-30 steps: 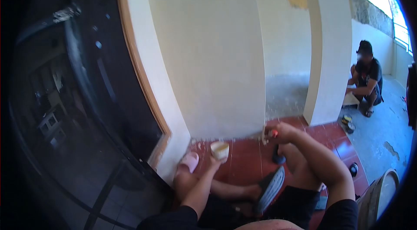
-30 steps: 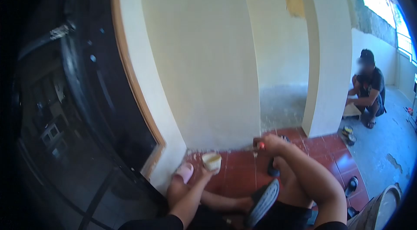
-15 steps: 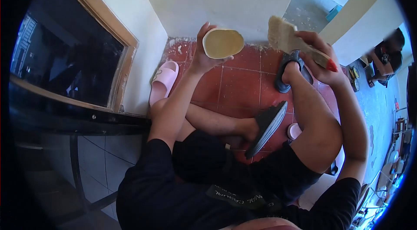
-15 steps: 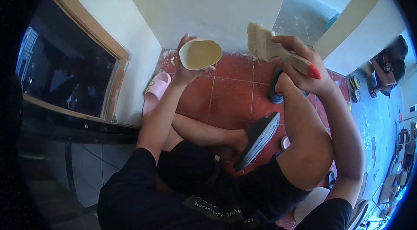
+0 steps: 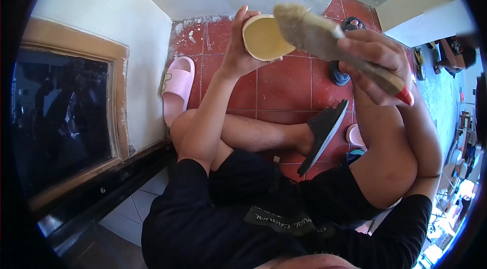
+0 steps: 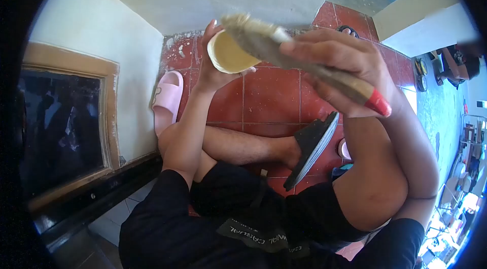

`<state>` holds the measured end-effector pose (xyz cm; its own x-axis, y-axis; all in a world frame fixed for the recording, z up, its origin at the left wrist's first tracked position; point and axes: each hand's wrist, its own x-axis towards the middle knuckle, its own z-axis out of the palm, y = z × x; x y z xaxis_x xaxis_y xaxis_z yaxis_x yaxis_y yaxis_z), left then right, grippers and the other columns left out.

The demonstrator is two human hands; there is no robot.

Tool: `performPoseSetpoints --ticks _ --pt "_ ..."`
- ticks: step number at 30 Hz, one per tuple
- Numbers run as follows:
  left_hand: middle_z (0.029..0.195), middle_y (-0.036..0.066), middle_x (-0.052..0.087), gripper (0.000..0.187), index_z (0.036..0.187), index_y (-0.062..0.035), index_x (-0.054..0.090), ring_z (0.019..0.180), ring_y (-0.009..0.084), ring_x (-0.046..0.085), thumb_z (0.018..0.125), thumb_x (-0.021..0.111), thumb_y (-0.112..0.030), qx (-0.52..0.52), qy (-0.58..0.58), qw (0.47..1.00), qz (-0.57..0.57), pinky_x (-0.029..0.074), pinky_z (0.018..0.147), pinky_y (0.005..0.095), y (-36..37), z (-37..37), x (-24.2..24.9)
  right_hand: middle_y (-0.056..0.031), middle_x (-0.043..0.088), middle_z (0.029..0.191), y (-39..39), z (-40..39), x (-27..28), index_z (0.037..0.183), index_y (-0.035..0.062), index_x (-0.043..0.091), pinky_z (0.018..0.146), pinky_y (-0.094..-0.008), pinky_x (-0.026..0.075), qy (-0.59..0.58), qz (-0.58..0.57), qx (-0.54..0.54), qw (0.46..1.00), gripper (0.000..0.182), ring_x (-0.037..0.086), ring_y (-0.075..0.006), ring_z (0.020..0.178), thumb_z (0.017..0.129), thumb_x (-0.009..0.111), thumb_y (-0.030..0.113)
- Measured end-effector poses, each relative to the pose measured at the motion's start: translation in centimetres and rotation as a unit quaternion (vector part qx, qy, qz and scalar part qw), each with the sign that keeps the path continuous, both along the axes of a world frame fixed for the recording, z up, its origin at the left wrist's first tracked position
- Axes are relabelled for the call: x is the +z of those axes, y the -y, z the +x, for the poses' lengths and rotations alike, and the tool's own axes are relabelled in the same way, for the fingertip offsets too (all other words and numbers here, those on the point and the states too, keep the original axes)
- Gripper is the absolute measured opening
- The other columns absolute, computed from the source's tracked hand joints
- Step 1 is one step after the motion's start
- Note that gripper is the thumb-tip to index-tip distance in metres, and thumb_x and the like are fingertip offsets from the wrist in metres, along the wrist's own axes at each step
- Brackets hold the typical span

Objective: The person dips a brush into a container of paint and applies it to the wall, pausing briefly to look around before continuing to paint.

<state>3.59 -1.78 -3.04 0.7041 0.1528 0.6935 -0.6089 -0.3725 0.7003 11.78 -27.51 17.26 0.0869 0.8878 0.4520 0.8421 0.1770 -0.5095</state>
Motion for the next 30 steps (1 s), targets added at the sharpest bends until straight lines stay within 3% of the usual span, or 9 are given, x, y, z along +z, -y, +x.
performPoseSetpoints --ticks 3,5,9,16,21,23,25,29,30 --pt "0.136 0.015 0.044 0.132 0.153 -0.0092 0.005 0.120 0.0287 0.054 0.057 0.095 -0.011 -0.034 -0.020 0.999 0.008 0.048 0.101 0.0405 -0.5 -0.1 -0.4 -0.0195 0.065 0.110 -2.0 -0.6 -0.5 0.113 -0.0008 0.067 0.082 -0.0389 0.056 0.040 -0.041 0.004 0.998 0.035 0.068 -0.0314 0.097 0.078 0.066 0.000" --pt "0.135 0.016 0.045 0.131 0.153 -0.0084 0.007 0.119 0.0297 0.055 0.056 0.095 -0.014 -0.021 -0.020 0.999 0.023 0.048 0.100 0.0408 -0.9 -0.1 -0.8 -0.0196 0.066 0.109 -3.0 -0.6 -0.7 0.113 0.0008 0.067 0.081 -0.0396 0.057 0.120 -0.092 0.049 0.987 0.035 0.068 -0.0336 0.096 0.078 0.067 0.003" --pt "0.130 0.017 0.051 0.128 0.152 -0.0060 0.016 0.117 0.0329 0.056 0.053 0.096 -0.021 0.004 -0.011 0.998 0.068 0.049 0.098 0.0420 -1.1 -0.3 -0.9 -0.0191 0.067 0.111 -4.0 -1.1 -1.9 0.113 0.0047 0.068 0.082 -0.0416 0.056 0.070 -0.166 0.002 0.984 0.035 0.067 -0.0352 0.096 0.079 0.066 0.011" --pt "0.125 0.018 0.057 0.113 0.147 -0.0049 0.029 0.114 0.0372 0.057 0.056 0.093 -0.022 0.011 0.012 0.995 0.096 0.048 0.098 0.0462 -0.8 -0.7 0.1 -0.0149 0.067 0.114 -6.2 -2.0 -2.2 0.115 0.0067 0.066 0.085 -0.0426 0.054 0.063 -0.240 0.015 0.969 0.037 0.066 -0.0346 0.100 0.077 0.064 0.006" --pt "0.124 0.021 0.055 0.103 0.143 -0.0034 0.034 0.114 0.0409 0.056 0.059 0.091 -0.021 0.035 0.060 0.986 0.153 0.048 0.098 0.0477 -0.7 -1.1 0.1 -0.0128 0.068 0.107 -7.1 -2.3 -1.5 0.117 0.0083 0.064 0.084 -0.0432 0.052 0.048 -0.342 0.025 0.938 0.045 0.066 -0.0346 0.097 0.073 0.067 0.005" --pt "0.123 0.023 0.053 0.101 0.143 -0.0030 0.034 0.113 0.0420 0.055 0.061 0.090 -0.021 0.031 0.055 0.984 0.164 0.048 0.098 0.0488 -0.6 -1.3 0.3 -0.0104 0.068 0.103 -7.0 -2.5 -1.7 0.118 0.0122 0.065 0.078 -0.0431 0.054 0.069 -0.313 0.015 0.947 0.046 0.067 -0.0328 0.091 0.072 0.069 0.008" --pt "0.124 0.023 0.053 0.100 0.143 -0.0023 0.033 0.113 0.0420 0.055 0.062 0.089 -0.020 0.028 0.073 0.982 0.172 0.048 0.098 0.0494 -0.6 -1.3 0.4 -0.0083 0.069 0.102 -7.5 -3.2 -0.4 0.117 0.0158 0.065 0.071 -0.0423 0.055 0.107 -0.394 -0.008 0.913 0.044 0.069 -0.0305 0.085 0.073 0.069 0.009" --pt "0.124 0.022 0.053 0.103 0.144 -0.0010 0.030 0.112 0.0405 0.055 0.062 0.090 -0.018 0.080 0.052 0.982 0.163 0.049 0.096 0.0491 0.3 -1.4 0.6 -0.0060 0.068 0.095 -6.8 -3.0 -2.9 0.109 0.0150 0.065 0.066 -0.0418 0.056 0.122 -0.297 -0.014 0.947 0.033 0.070 -0.0288 0.080 0.076 0.067 0.012" --pt "0.125 0.022 0.053 0.104 0.144 -0.0009 0.029 0.112 0.0402 0.055 0.061 0.090 -0.018 0.076 0.063 0.980 0.174 0.049 0.095 0.0491 0.3 -1.3 0.7 -0.0060 0.068 0.094 -6.9 -3.3 -2.6 0.106 0.0144 0.065 0.066 -0.0417 0.056 0.120 -0.331 -0.013 0.936 0.030 0.070 -0.0291 0.080 0.076 0.068 0.012"
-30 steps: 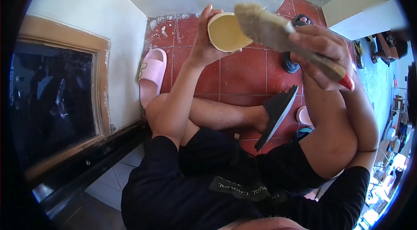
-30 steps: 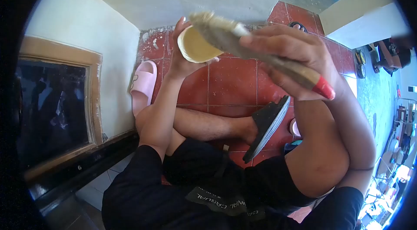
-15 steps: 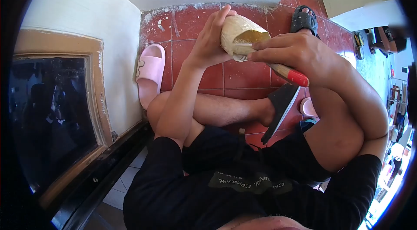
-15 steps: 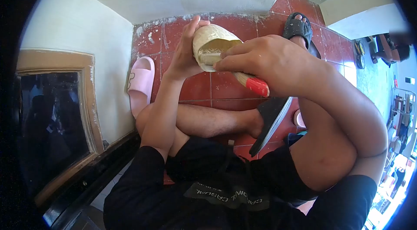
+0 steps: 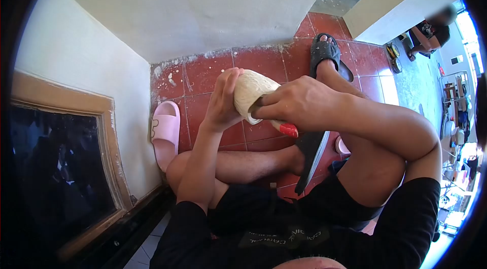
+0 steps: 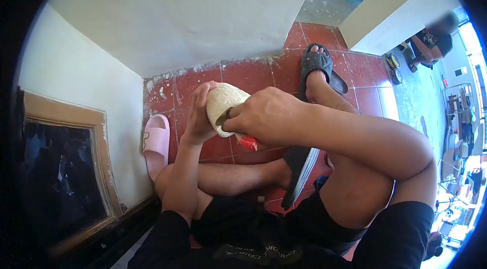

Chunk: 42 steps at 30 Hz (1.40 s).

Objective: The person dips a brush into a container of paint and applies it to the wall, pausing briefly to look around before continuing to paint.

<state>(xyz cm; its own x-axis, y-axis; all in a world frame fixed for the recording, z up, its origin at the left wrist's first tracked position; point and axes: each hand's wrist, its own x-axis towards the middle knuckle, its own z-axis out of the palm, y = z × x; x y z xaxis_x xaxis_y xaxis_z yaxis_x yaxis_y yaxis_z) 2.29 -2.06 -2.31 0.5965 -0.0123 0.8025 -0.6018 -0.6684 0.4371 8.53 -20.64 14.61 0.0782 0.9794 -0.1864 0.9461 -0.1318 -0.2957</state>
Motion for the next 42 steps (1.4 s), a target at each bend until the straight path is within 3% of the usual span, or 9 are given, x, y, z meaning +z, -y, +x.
performPoseSetpoints --ticks 3,8,11,17,19,37,38,40,42 --pt "0.127 0.021 0.053 0.107 0.145 0.0001 0.026 0.113 0.0394 0.055 0.062 0.090 -0.019 0.000 -0.005 1.000 0.014 0.049 0.096 0.0487 0.0 -0.3 -0.4 -0.0054 0.064 0.108 0.0 -0.5 0.4 0.117 0.0133 0.063 0.068 -0.0389 0.056 0.006 -0.041 -0.009 0.999 0.042 0.068 -0.0284 0.089 0.076 0.065 0.007" --pt "0.132 0.020 0.048 0.124 0.150 -0.0005 0.017 0.116 0.0354 0.052 0.057 0.095 -0.028 0.031 -0.022 0.999 -0.028 0.047 0.097 0.0460 0.0 -0.1 -0.9 -0.0125 0.065 0.111 0.2 0.3 0.0 0.112 0.0076 0.066 0.083 -0.0388 0.056 -0.039 0.083 -0.003 0.996 0.046 0.066 -0.0318 0.100 0.067 0.072 0.003" --pt "0.135 0.019 0.045 0.127 0.151 -0.0019 0.014 0.119 0.0337 0.051 0.057 0.096 -0.027 0.010 -0.014 0.999 -0.048 0.046 0.099 0.0450 0.0 0.4 -1.1 -0.0109 0.066 0.100 0.3 0.3 0.6 0.109 0.0071 0.066 0.075 -0.0438 0.055 -0.072 0.109 -0.007 0.991 0.038 0.066 -0.0334 0.091 0.071 0.069 0.004" --pt "0.130 0.021 0.049 0.128 0.148 0.0019 0.018 0.114 0.0349 0.054 0.053 0.097 -0.031 0.002 0.003 0.997 -0.072 0.048 0.095 0.0454 -0.1 -0.1 -1.7 -0.0115 0.067 0.104 0.7 0.2 0.0 0.110 0.0064 0.066 0.075 -0.0434 0.055 -0.056 0.141 0.007 0.988 0.038 0.067 -0.0336 0.089 0.072 0.068 0.005" --pt "0.130 0.019 0.048 0.133 0.149 0.0019 0.015 0.113 0.0333 0.054 0.051 0.098 -0.034 -0.038 -0.003 0.985 -0.171 0.047 0.095 0.0449 -0.2 0.3 -2.4 -0.0114 0.067 0.105 1.1 -0.4 1.1 0.112 0.0059 0.066 0.074 -0.0426 0.056 -0.044 0.110 -0.008 0.993 0.038 0.067 -0.0327 0.089 0.073 0.068 0.006" --pt "0.131 0.021 0.049 0.133 0.148 0.0031 0.017 0.116 0.0349 0.052 0.050 0.098 -0.037 -0.038 0.011 0.991 -0.131 0.047 0.095 0.0458 -0.3 0.2 -1.8 -0.0105 0.069 0.096 0.7 -0.9 1.9 0.100 0.0039 0.068 0.074 -0.0401 0.056 -0.010 0.131 -0.017 0.991 0.026 0.069 -0.0313 0.087 0.074 0.065 0.003" --pt "0.131 0.021 0.049 0.135 0.148 0.0031 0.017 0.115 0.0348 0.052 0.049 0.098 -0.037 -0.022 0.021 0.996 -0.081 0.047 0.095 0.0457 -0.5 0.0 -1.4 -0.0105 0.069 0.096 0.5 -1.0 1.9 0.100 0.0039 0.068 0.074 -0.0401 0.056 -0.011 0.131 -0.017 0.991 0.026 0.069 -0.0313 0.087 0.074 0.065 0.003" --pt "0.131 0.020 0.048 0.136 0.149 0.0031 0.016 0.115 0.0346 0.052 0.048 0.098 -0.037 -0.010 0.030 0.999 -0.031 0.047 0.095 0.0456 -0.4 -0.2 -1.0 -0.0105 0.069 0.098 0.3 -1.2 1.9 0.099 0.0031 0.068 0.076 -0.0401 0.056 0.024 0.032 -0.037 0.998 0.024 0.068 -0.0315 0.087 0.075 0.063 0.003" --pt "0.131 0.021 0.048 0.136 0.149 0.0028 0.015 0.114 0.0349 0.053 0.049 0.098 -0.036 -0.017 0.017 0.997 -0.068 0.047 0.095 0.0453 -0.3 0.1 -1.8 -0.0106 0.069 0.099 0.4 -1.1 1.9 0.099 0.0029 0.068 0.076 -0.0402 0.056 0.011 0.067 -0.030 0.997 0.025 0.068 -0.0319 0.087 0.075 0.063 0.003"
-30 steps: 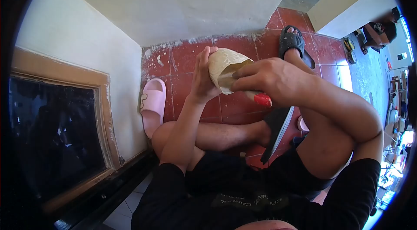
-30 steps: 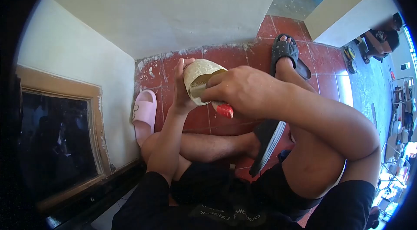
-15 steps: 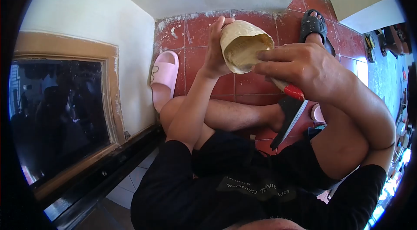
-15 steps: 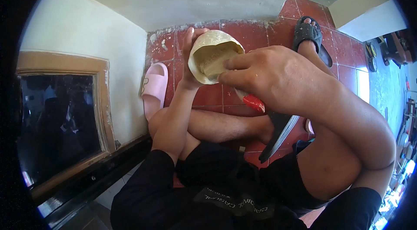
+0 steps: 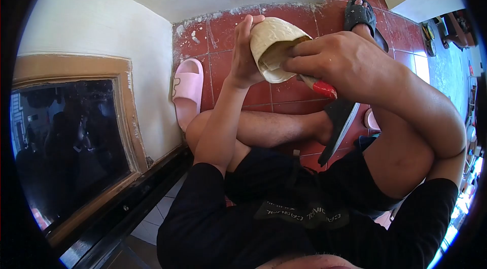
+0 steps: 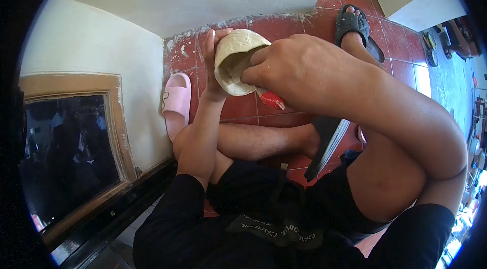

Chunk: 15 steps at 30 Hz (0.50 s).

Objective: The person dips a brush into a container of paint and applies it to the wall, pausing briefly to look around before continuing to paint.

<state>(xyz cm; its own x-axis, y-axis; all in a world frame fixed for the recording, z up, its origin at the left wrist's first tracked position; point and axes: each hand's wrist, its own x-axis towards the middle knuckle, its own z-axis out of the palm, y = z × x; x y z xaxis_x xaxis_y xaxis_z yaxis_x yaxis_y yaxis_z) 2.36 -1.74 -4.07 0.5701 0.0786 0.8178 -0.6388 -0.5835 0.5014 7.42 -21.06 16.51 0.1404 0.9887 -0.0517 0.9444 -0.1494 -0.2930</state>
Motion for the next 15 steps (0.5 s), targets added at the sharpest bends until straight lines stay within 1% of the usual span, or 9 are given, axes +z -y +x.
performPoseSetpoints --ticks 1,2,3,4,7,10,15 --pt "0.131 0.021 0.048 0.136 0.149 0.0028 0.015 0.114 0.0349 0.053 0.049 0.098 -0.036 0.000 0.000 1.000 0.001 0.047 0.095 0.0453 0.0 0.1 -0.4 -0.0106 0.069 0.100 0.1 0.1 0.0 0.100 0.0028 0.067 0.076 -0.0404 0.056 -0.010 0.035 0.011 0.999 0.025 0.068 -0.0322 0.086 0.075 0.063 0.003" --pt "0.130 0.021 0.048 0.136 0.149 0.0028 0.015 0.114 0.0350 0.053 0.049 0.098 -0.036 -0.007 -0.015 1.000 -0.027 0.047 0.096 0.0452 -0.1 0.2 -0.8 -0.0106 0.069 0.100 0.2 0.1 0.0 0.100 0.0028 0.067 0.076 -0.0404 0.056 -0.010 0.036 0.012 0.999 0.025 0.068 -0.0322 0.086 0.075 0.063 0.003" --pt "0.130 0.021 0.049 0.135 0.149 0.0028 0.015 0.114 0.0350 0.053 0.049 0.098 -0.036 -0.013 -0.028 0.998 -0.055 0.047 0.096 0.0452 -0.2 0.3 -1.0 -0.0109 0.069 0.100 0.3 0.3 0.1 0.101 0.0029 0.067 0.075 -0.0406 0.056 -0.021 0.063 0.008 0.998 0.026 0.068 -0.0324 0.086 0.075 0.063 0.003" --pt "0.130 0.021 0.048 0.136 0.149 0.0031 0.014 0.114 0.0347 0.053 0.050 0.098 -0.036 -0.012 -0.030 0.998 -0.054 0.047 0.096 0.0450 -0.4 0.4 -1.1 -0.0112 0.069 0.101 0.4 0.4 0.2 0.102 0.0030 0.067 0.075 -0.0408 0.056 -0.032 0.090 0.004 0.995 0.027 0.068 -0.0325 0.086 0.075 0.063 0.004" --pt "0.130 0.021 0.048 0.136 0.149 0.0030 0.014 0.115 0.0342 0.052 0.049 0.098 -0.036 -0.002 -0.021 0.999 -0.049 0.046 0.096 0.0448 -0.5 0.6 -1.3 -0.0111 0.069 0.103 0.5 0.6 0.0 0.104 0.0034 0.068 0.075 -0.0409 0.056 -0.031 0.113 -0.004 0.993 0.029 0.068 -0.0329 0.087 0.075 0.063 0.003" --pt "0.131 0.020 0.047 0.136 0.149 0.0029 0.014 0.115 0.0340 0.052 0.049 0.098 -0.034 -0.019 -0.028 0.997 -0.069 0.046 0.097 0.0446 -0.6 0.7 -1.6 -0.0114 0.069 0.105 0.5 0.6 0.2 0.107 0.0032 0.067 0.076 -0.0408 0.056 -0.018 0.084 0.005 0.996 0.032 0.068 -0.0335 0.088 0.074 0.064 0.002" --pt "0.131 0.020 0.047 0.137 0.150 0.0015 0.013 0.116 0.0335 0.051 0.049 0.099 -0.033 -0.009 -0.039 0.996 -0.079 0.046 0.097 0.0444 -0.7 0.7 -1.8 -0.0115 0.068 0.109 0.7 0.8 0.2 0.110 0.0047 0.067 0.078 -0.0409 0.056 -0.027 0.086 0.000 0.996 0.037 0.068 -0.0341 0.091 0.073 0.064 0.000"
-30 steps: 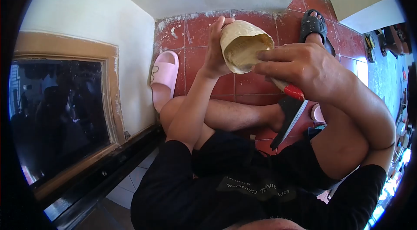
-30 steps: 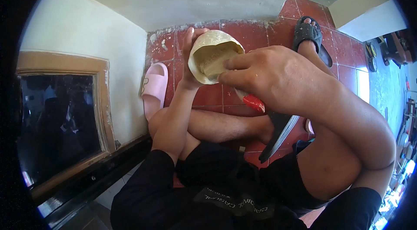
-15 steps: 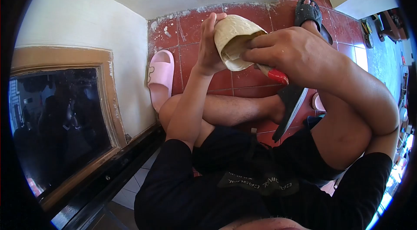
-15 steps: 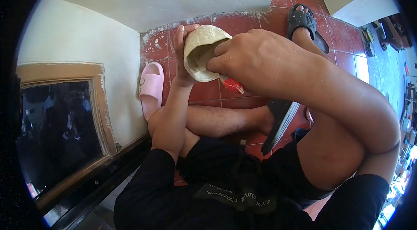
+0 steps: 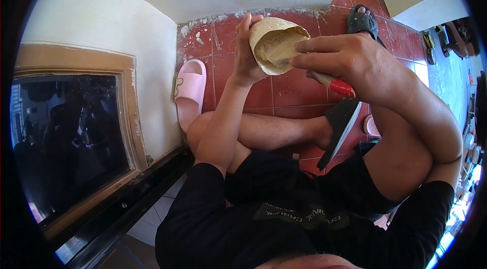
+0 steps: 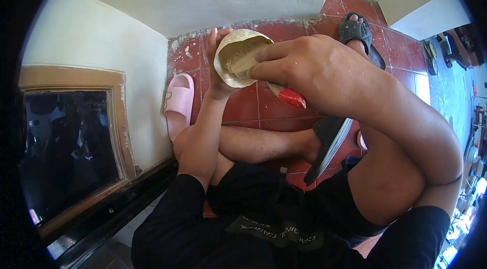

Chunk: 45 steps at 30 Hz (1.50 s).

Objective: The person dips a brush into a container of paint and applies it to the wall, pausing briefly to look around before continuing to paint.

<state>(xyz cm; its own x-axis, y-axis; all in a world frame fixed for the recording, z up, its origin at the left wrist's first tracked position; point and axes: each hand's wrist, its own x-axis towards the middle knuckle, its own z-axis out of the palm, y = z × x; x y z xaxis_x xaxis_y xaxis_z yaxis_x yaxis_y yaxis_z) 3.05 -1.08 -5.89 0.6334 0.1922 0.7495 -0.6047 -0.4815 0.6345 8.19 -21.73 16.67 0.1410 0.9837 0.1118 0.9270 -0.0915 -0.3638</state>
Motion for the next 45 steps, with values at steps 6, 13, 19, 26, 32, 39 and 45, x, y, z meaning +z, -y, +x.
performPoseSetpoints --ticks 6,13,19,26,32,39,45 --pt "0.142 0.012 0.034 0.131 0.154 -0.0106 0.000 0.126 0.0279 0.049 0.062 0.093 -0.018 -0.073 -0.009 0.997 -0.031 0.048 0.104 0.0420 0.2 -0.1 0.7 -0.0141 0.066 0.110 0.1 0.1 0.1 0.114 0.0067 0.066 0.079 -0.0412 0.055 -0.002 -0.019 -0.015 1.000 0.041 0.068 -0.0351 0.092 0.074 0.065 0.001" --pt "0.141 0.012 0.036 0.130 0.153 -0.0092 0.001 0.125 0.0282 0.050 0.064 0.093 -0.030 -0.072 0.009 0.997 -0.040 0.049 0.102 0.0413 0.4 0.1 0.9 -0.0154 0.067 0.106 0.0 0.2 -0.2 0.111 0.0045 0.067 0.080 -0.0411 0.055 -0.027 0.017 -0.021 0.999 0.031 0.067 -0.0358 0.091 0.080 0.064 0.006" --pt "0.139 0.013 0.038 0.127 0.152 -0.0055 0.001 0.124 0.0277 0.050 0.067 0.090 -0.037 -0.071 0.001 0.997 -0.029 0.048 0.103 0.0409 0.1 0.0 0.9 -0.0165 0.066 0.098 -0.2 0.3 -0.2 0.107 0.0019 0.067 0.077 -0.0415 0.054 -0.046 0.048 -0.005 0.998 0.026 0.067 -0.0363 0.088 0.081 0.065 0.007" --pt "0.137 0.014 0.039 0.126 0.152 -0.0035 0.000 0.123 0.0284 0.051 0.069 0.090 -0.034 -0.065 -0.002 0.997 -0.032 0.048 0.103 0.0414 0.0 0.1 0.7 -0.0173 0.067 0.091 -0.4 0.7 -0.1 0.106 0.0011 0.067 0.076 -0.0401 0.053 -0.092 0.056 -0.004 0.994 0.027 0.067 -0.0364 0.086 0.080 0.068 0.007" --pt "0.135 0.014 0.040 0.122 0.151 -0.0004 0.001 0.120 0.0292 0.054 0.071 0.089 -0.028 -0.044 -0.008 0.999 -0.011 0.048 0.101 0.0407 -0.1 -0.1 1.5 -0.0178 0.071 0.094 -0.2 1.7 -0.2 0.109 0.0018 0.070 0.077 -0.0341 0.054 -0.186 0.059 -0.102 0.976 0.025 0.070 -0.0285 0.084 0.085 0.070 0.009" --pt "0.135 0.015 0.040 0.121 0.151 0.0000 0.001 0.118 0.0289 0.055 0.071 0.088 -0.029 -0.032 0.000 0.999 0.008 0.049 0.100 0.0403 0.1 0.0 1.5 -0.0127 0.073 0.098 0.0 1.8 -0.2 0.111 0.0019 0.070 0.081 -0.0287 0.054 -0.290 0.041 -0.192 0.937 0.025 0.069 -0.0168 0.088 0.088 0.069 0.012" --pt "0.134 0.014 0.041 0.119 0.150 0.0005 0.003 0.118 0.0285 0.056 0.072 0.088 -0.031 -0.033 0.004 0.999 0.009 0.050 0.100 0.0400 -0.1 0.0 1.2 -0.0129 0.072 0.098 0.1 1.7 -0.1 0.110 0.0015 0.070 0.082 -0.0294 0.054 -0.290 0.048 -0.178 0.939 0.024 0.069 -0.0175 0.089 0.088 0.070 0.011"
